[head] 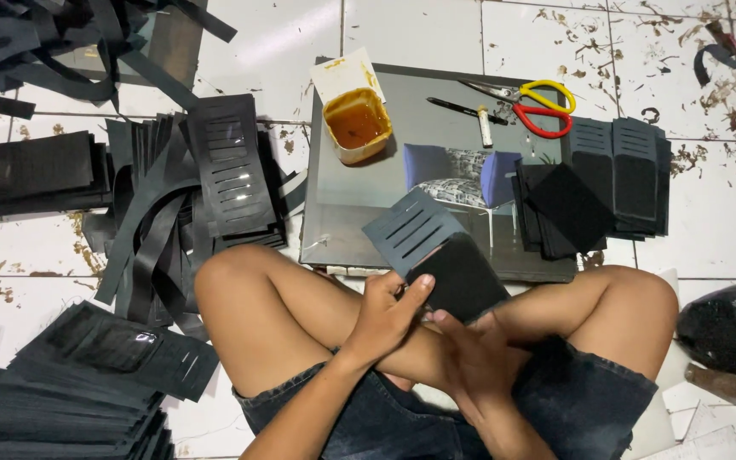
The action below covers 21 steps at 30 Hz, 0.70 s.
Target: The person sits on the floor and glues black fabric pieces onto slotted dark panels, pressing each piece flat by hand. They dip a small stick into a container of glue, apply it to a panel, then align and press a fabric piece onto it, stacking finished panels aside.
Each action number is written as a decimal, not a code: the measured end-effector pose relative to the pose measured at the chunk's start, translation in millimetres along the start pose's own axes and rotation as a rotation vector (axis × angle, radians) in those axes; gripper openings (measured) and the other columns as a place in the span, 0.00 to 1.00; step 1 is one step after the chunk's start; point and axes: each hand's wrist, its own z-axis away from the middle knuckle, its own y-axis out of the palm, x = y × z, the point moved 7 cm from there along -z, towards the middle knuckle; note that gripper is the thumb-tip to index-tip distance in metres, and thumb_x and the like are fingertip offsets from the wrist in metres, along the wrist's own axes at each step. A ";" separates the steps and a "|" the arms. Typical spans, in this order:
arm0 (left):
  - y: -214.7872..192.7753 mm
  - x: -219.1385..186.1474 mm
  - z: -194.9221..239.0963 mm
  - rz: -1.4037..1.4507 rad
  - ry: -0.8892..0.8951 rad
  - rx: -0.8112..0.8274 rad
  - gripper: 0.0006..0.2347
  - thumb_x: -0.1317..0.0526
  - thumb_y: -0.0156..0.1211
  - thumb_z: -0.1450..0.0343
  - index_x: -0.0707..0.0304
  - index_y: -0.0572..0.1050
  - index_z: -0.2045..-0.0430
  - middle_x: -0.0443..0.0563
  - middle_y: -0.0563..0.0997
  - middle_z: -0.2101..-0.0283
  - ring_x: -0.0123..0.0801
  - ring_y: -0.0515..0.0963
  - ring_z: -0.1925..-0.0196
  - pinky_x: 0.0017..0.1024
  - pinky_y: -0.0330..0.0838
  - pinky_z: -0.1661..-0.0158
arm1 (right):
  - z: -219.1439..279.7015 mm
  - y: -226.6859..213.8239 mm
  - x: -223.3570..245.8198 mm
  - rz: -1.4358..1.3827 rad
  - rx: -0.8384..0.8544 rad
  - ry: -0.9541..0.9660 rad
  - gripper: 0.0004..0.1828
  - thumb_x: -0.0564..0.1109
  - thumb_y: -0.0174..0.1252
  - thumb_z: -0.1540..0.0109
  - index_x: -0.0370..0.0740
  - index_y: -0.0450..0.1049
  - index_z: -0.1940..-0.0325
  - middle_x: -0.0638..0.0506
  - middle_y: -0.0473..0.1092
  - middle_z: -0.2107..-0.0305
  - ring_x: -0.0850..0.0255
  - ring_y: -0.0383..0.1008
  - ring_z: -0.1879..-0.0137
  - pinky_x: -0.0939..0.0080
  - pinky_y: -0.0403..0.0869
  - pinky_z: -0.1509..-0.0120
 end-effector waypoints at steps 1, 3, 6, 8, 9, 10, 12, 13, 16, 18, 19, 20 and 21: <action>-0.9 1.4 0.2 0.001 -0.003 0.000 0.14 0.65 0.57 0.26 0.74 0.79 0.49 0.43 0.75 0.79 0.19 0.66 0.78 0.18 0.60 0.77 | 0.2 4.5 2.5 0.000 -0.002 0.002 0.10 0.31 0.59 0.41 0.28 0.77 0.55 0.42 0.78 0.67 0.60 0.75 0.65 0.65 0.71 0.59; -3.2 -0.4 0.6 -0.074 0.057 -0.004 0.11 0.65 0.56 0.26 0.76 0.80 0.57 0.45 0.76 0.78 0.22 0.67 0.77 0.20 0.63 0.75 | 0.2 19.1 6.4 -0.062 0.067 0.022 0.25 0.29 0.57 0.41 0.31 0.66 0.39 0.43 0.73 0.62 0.62 0.73 0.61 0.65 0.71 0.57; -6.7 -1.2 0.3 -0.112 0.087 -0.042 0.06 0.67 0.57 0.27 0.75 0.77 0.69 0.47 0.77 0.77 0.24 0.69 0.76 0.22 0.66 0.73 | 0.8 21.9 1.6 -0.092 0.056 0.074 0.25 0.27 0.54 0.39 0.34 0.65 0.38 0.42 0.71 0.62 0.59 0.73 0.57 0.65 0.70 0.53; -8.3 -7.3 -0.5 -0.148 0.095 -0.066 0.06 0.67 0.57 0.27 0.73 0.78 0.63 0.47 0.77 0.77 0.24 0.68 0.77 0.22 0.65 0.74 | -5.1 12.1 -6.5 -0.040 0.020 0.050 0.18 0.27 0.53 0.39 0.34 0.65 0.45 0.43 0.71 0.64 0.60 0.72 0.58 0.64 0.70 0.52; -9.7 -10.6 -0.3 -0.185 0.104 -0.088 0.09 0.67 0.57 0.28 0.72 0.78 0.56 0.47 0.77 0.77 0.25 0.67 0.78 0.23 0.64 0.75 | -7.7 5.6 -9.9 0.011 -0.017 0.026 0.12 0.28 0.52 0.38 0.33 0.65 0.52 0.43 0.71 0.66 0.60 0.71 0.59 0.62 0.69 0.51; -10.3 -10.9 -1.0 -0.184 0.103 -0.089 0.09 0.67 0.57 0.28 0.72 0.78 0.56 0.47 0.77 0.77 0.25 0.67 0.78 0.23 0.64 0.75 | -11.5 -1.5 -16.7 0.012 -0.017 0.027 0.12 0.28 0.52 0.38 0.33 0.65 0.52 0.43 0.71 0.66 0.60 0.71 0.59 0.62 0.69 0.51; -12.0 -15.2 -1.6 -0.217 0.149 -0.101 0.09 0.68 0.59 0.28 0.72 0.78 0.56 0.46 0.76 0.78 0.24 0.66 0.80 0.23 0.62 0.77 | -15.2 -15.1 -5.6 0.298 -0.061 -0.326 0.39 0.28 0.47 0.41 0.38 0.54 0.25 0.45 0.65 0.54 0.58 0.68 0.47 0.60 0.71 0.43; -12.1 -16.2 -1.5 -0.216 0.148 -0.102 0.09 0.68 0.59 0.28 0.72 0.78 0.56 0.46 0.76 0.78 0.24 0.66 0.80 0.23 0.62 0.77 | -11.3 -10.3 0.2 0.300 -0.061 -0.324 0.39 0.28 0.47 0.41 0.38 0.54 0.25 0.45 0.65 0.54 0.58 0.68 0.47 0.60 0.71 0.43; -12.5 -16.2 -0.6 -0.186 0.135 -0.108 0.16 0.69 0.61 0.30 0.71 0.75 0.46 0.47 0.81 0.73 0.23 0.70 0.77 0.21 0.67 0.73 | 19.8 10.6 48.0 0.573 -0.107 -0.845 0.38 0.32 0.49 0.42 0.35 0.51 0.26 0.41 0.62 0.38 0.54 0.65 0.37 0.57 0.67 0.30; -12.6 -13.9 -0.8 -0.168 0.133 -0.112 0.13 0.68 0.62 0.30 0.72 0.77 0.52 0.50 0.85 0.68 0.25 0.76 0.72 0.21 0.72 0.69 | 37.5 26.9 67.6 0.919 -0.146 -1.065 0.41 0.37 0.56 0.43 0.31 0.51 0.27 0.34 0.57 0.33 0.43 0.61 0.29 0.47 0.63 0.24; -12.2 -14.6 -1.4 -0.167 0.134 -0.110 0.13 0.68 0.62 0.30 0.72 0.77 0.52 0.50 0.85 0.68 0.25 0.76 0.72 0.21 0.72 0.69 | 38.5 28.5 71.7 0.919 -0.148 -1.066 0.41 0.37 0.56 0.43 0.31 0.51 0.27 0.34 0.57 0.33 0.43 0.61 0.29 0.47 0.63 0.24; -12.1 -15.5 -2.0 -0.180 0.134 -0.113 0.13 0.68 0.62 0.30 0.72 0.77 0.53 0.50 0.84 0.69 0.24 0.75 0.73 0.21 0.71 0.70 | 41.9 36.1 74.7 0.985 -0.095 -1.122 0.42 0.36 0.58 0.44 0.31 0.51 0.27 0.35 0.59 0.33 0.42 0.59 0.27 0.44 0.61 0.21; -12.8 -16.3 -2.0 -0.195 0.134 -0.120 0.12 0.68 0.62 0.31 0.71 0.77 0.53 0.50 0.84 0.70 0.24 0.74 0.75 0.21 0.70 0.72 | 45.3 44.0 76.5 1.049 -0.036 -1.176 0.43 0.35 0.60 0.44 0.31 0.51 0.27 0.35 0.61 0.33 0.41 0.58 0.25 0.42 0.60 0.19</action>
